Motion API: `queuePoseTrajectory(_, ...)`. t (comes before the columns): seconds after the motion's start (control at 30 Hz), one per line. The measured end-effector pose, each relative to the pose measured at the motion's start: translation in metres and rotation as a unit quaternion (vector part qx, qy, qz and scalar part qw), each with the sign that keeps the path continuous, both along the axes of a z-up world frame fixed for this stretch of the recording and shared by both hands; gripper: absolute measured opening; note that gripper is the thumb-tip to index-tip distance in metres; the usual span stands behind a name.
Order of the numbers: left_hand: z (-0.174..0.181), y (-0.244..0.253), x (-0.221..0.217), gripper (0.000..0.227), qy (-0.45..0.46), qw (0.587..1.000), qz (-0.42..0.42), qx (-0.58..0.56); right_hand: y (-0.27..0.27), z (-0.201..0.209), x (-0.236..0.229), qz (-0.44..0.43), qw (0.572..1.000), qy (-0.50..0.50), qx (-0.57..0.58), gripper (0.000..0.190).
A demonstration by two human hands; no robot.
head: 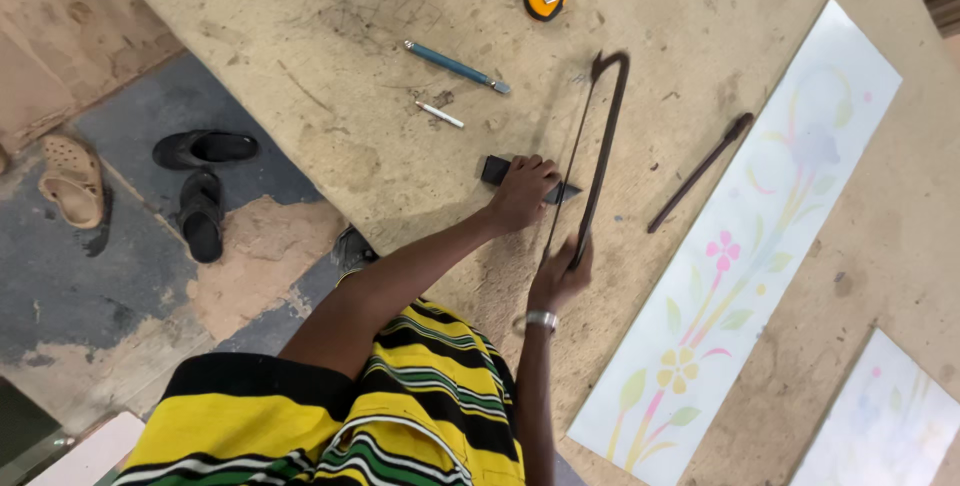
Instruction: The person uses a hacksaw to cut a small metal piece held on a workbench. The person repeatedly saws the metal piece, adjusting grip and position as needed, while other tools and painted panels remain on the bench.
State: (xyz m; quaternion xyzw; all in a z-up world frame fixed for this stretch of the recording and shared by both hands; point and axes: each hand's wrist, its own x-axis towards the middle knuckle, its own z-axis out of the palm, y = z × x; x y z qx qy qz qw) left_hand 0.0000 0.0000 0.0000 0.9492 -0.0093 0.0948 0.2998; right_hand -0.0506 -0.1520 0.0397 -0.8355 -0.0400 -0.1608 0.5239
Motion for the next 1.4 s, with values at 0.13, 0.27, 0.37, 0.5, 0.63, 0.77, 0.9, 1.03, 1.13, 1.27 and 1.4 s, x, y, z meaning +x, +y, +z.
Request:
queuePoseTrajectory(0.13, 0.032, 0.02, 0.01, 0.048, 0.029, 0.998, 0.012, -0.049, 0.018, 0.021, 0.011, 0.044, 0.999, -0.007, 0.021, 0.033)
queuePoseTrajectory(0.27, 0.04, 0.024, -0.001, 0.048, -0.039, 0.999, 0.003, -0.018, 0.021, 0.029, -0.015, 0.032, 0.994, 0.042, 0.096, 0.034)
queuePoseTrajectory(0.37, 0.04, 0.017, -0.003, 0.048, -0.029, 0.999, 0.011, -0.044, 0.003, 0.035, -0.036, -0.007, 0.996, 0.048, 0.076, 0.034)
queuePoseTrajectory(0.5, 0.034, 0.002, -0.006, 0.048, -0.017, 1.0, -0.007, -0.02, -0.015, 0.031, -0.071, 0.004, 0.994, 0.064, 0.083, 0.036)
queuePoseTrajectory(0.63, 0.035, 0.005, -0.006, 0.047, -0.024, 0.998, -0.005, -0.06, -0.021, 0.024, -0.07, -0.002, 0.997, 0.054, 0.058, 0.035)
queuePoseTrajectory(0.77, 0.034, 0.009, 0.001, 0.045, 0.002, 0.998, -0.015, -0.054, -0.013, 0.011, -0.053, 0.019, 1.0, 0.004, 0.024, 0.033)
queuePoseTrajectory(0.9, 0.031, 0.009, -0.002, 0.044, -0.02, 0.998, -0.026, -0.055, 0.001, 0.006, -0.015, 0.038, 0.999, -0.026, -0.028, 0.035)
queuePoseTrajectory(1.03, 0.034, 0.01, -0.002, 0.041, -0.007, 0.999, -0.016, -0.039, 0.014, 0.007, 0.019, 0.03, 0.999, -0.011, -0.019, 0.036)
queuePoseTrajectory(1.13, 0.037, 0.012, -0.006, 0.044, 0.0, 0.999, -0.022, -0.04, 0.011, 0.013, 0.011, 0.037, 0.999, -0.036, -0.01, 0.036)
queuePoseTrajectory(1.27, 0.036, 0.017, -0.001, 0.05, 0.001, 0.999, -0.019, -0.042, -0.007, 0.024, -0.031, 0.02, 1.0, -0.001, 0.015, 0.036)
queuePoseTrajectory(1.4, 0.024, 0.008, -0.003, 0.05, -0.014, 1.0, -0.01, -0.024, -0.034, 0.03, -0.08, 0.01, 0.996, 0.08, 0.048, 0.035)
